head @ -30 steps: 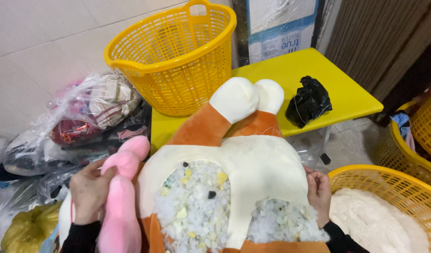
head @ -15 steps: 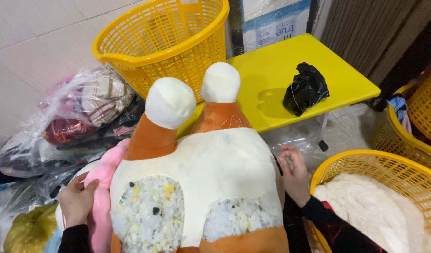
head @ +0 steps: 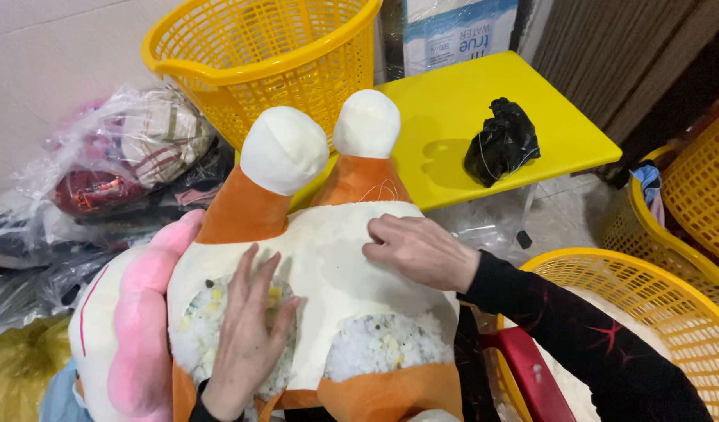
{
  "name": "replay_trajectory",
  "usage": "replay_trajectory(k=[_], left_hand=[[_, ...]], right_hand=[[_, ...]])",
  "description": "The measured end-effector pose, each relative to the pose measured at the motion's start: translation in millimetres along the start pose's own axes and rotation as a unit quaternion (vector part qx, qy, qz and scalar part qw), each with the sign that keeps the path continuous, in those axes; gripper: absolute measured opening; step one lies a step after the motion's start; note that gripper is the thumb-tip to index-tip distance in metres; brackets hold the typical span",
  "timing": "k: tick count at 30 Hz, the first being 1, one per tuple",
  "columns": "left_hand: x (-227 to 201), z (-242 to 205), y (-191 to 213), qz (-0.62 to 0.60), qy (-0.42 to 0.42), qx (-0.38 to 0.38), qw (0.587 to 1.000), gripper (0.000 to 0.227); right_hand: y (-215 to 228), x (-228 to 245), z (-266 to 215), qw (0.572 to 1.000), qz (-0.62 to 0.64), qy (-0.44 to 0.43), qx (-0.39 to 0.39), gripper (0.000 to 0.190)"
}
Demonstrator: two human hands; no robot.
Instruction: The person sits on the floor and sews the opening of a large plush toy using a needle and thread. They pull the thread through the fabric repeatedly to close the seam while holding the toy steady on their lap.
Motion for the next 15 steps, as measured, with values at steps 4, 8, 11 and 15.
replay_trajectory(k=[4,8,11,15], left_hand=[[-9,-2,-4,0.015,-0.021,0.027,0.999,0.073],[2,-3,-1,0.0,0.005,0.042,0.999,0.074],[-4,0,0,0.016,-0.011,0.02,1.0,0.071],[-39,-7,-3,0.016,-0.073,0.005,0.997,0.051]], right_hand=[[-24,19,29,0.996,-0.047,0.077,0.005,0.011],[-53,36,41,0.99,-0.093,0.095,0.051,0.01],[-56,33,40,0.989,-0.084,0.059,0.105,0.01],[8,34,20,0.984,-0.095,0.058,-0.14,0.05]])
Point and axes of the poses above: each hand's wrist, its own z-axis towards the middle knuckle, its own y-axis out of the back of the hand, x = y × z, the point moved 7 cm from there along z, towards the middle knuckle, and after that the axes turned 9 degrees about -x, right-handed, at the moved point
